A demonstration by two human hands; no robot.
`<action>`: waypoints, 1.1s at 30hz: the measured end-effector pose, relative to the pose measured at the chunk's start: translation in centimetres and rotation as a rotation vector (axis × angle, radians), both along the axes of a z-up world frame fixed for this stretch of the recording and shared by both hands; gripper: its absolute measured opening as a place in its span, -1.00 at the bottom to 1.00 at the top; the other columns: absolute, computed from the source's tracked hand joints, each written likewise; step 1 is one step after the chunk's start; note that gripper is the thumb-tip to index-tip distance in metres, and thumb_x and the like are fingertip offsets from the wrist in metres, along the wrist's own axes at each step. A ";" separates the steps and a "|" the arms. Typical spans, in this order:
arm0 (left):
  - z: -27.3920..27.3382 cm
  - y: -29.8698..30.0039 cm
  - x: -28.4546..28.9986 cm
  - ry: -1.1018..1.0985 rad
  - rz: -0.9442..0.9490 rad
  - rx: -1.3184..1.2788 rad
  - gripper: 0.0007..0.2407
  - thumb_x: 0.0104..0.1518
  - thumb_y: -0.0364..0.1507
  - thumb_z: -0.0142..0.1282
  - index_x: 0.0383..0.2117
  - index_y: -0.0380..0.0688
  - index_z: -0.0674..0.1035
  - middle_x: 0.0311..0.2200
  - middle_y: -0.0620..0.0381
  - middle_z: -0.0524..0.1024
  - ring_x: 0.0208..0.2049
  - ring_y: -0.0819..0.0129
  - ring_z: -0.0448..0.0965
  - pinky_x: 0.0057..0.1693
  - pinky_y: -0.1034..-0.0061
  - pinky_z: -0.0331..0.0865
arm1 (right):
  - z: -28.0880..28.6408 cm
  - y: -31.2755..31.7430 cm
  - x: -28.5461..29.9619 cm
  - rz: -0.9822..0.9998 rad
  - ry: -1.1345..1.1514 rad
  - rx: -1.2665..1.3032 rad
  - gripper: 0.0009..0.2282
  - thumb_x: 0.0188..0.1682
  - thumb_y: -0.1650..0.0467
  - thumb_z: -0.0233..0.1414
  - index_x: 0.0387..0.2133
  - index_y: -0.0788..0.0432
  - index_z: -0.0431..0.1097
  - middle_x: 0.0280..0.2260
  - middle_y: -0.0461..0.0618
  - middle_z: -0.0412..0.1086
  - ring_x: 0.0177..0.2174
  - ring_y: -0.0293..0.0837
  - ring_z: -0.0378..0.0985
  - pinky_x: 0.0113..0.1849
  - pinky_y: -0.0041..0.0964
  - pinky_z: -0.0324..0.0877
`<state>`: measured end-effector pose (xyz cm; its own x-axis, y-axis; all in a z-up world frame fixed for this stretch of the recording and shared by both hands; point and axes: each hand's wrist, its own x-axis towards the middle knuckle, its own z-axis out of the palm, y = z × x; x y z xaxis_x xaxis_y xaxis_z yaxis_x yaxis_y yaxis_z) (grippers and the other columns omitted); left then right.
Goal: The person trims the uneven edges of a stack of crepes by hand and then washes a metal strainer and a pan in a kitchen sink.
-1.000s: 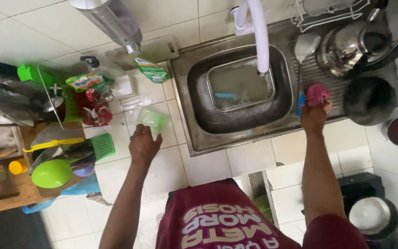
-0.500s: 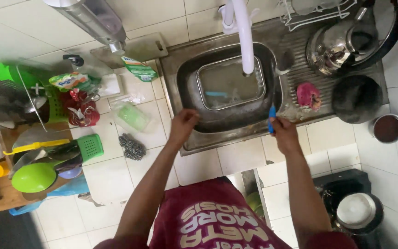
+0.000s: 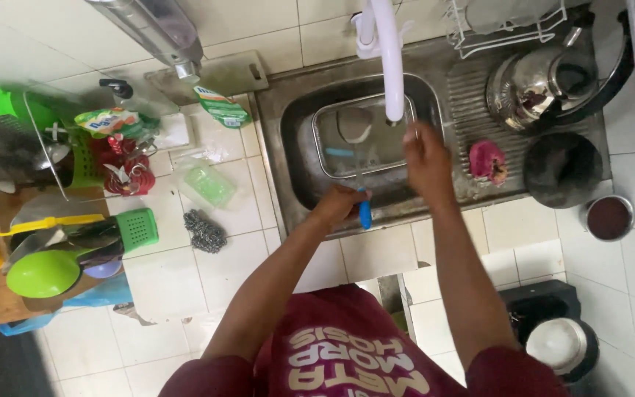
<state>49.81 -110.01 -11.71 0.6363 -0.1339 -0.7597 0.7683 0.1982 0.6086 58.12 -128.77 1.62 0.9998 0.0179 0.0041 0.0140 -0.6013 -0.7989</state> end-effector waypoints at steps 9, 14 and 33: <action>11.7 1.4 2.4 -0.010 -0.154 0.073 -0.66 0.13 -0.29 0.28 -0.71 -0.02 0.37 -0.66 0.20 0.30 -0.57 0.48 0.31 -0.27 0.57 0.40 | 3.1 1.9 16.4 0.352 -0.680 -0.235 -0.85 -0.02 0.57 -0.03 -0.25 0.31 0.47 -0.22 0.18 0.48 -0.22 0.15 0.52 -0.21 -0.04 0.36; 11.2 1.5 4.5 0.022 -0.112 0.137 -0.73 0.02 -0.29 0.33 -0.64 -0.12 0.47 -0.63 0.11 0.36 -0.53 0.38 0.40 -0.26 0.51 0.48 | 2.2 1.2 9.8 0.343 -0.546 -0.162 -0.59 -0.05 0.57 0.05 0.12 0.34 0.39 -0.05 0.30 0.44 -0.11 0.27 0.48 -0.14 0.08 0.35; 3.8 4.4 -0.3 -0.264 -0.311 0.319 -0.83 0.02 -0.27 0.32 -0.50 -0.09 0.67 -0.59 0.07 0.55 -0.46 0.29 0.59 -0.30 0.39 0.46 | -9.7 6.1 3.1 -0.403 0.669 0.766 -0.86 0.11 0.34 0.09 -0.25 0.18 0.44 -0.48 -0.04 0.36 -0.49 -0.21 0.52 -0.40 -0.28 0.62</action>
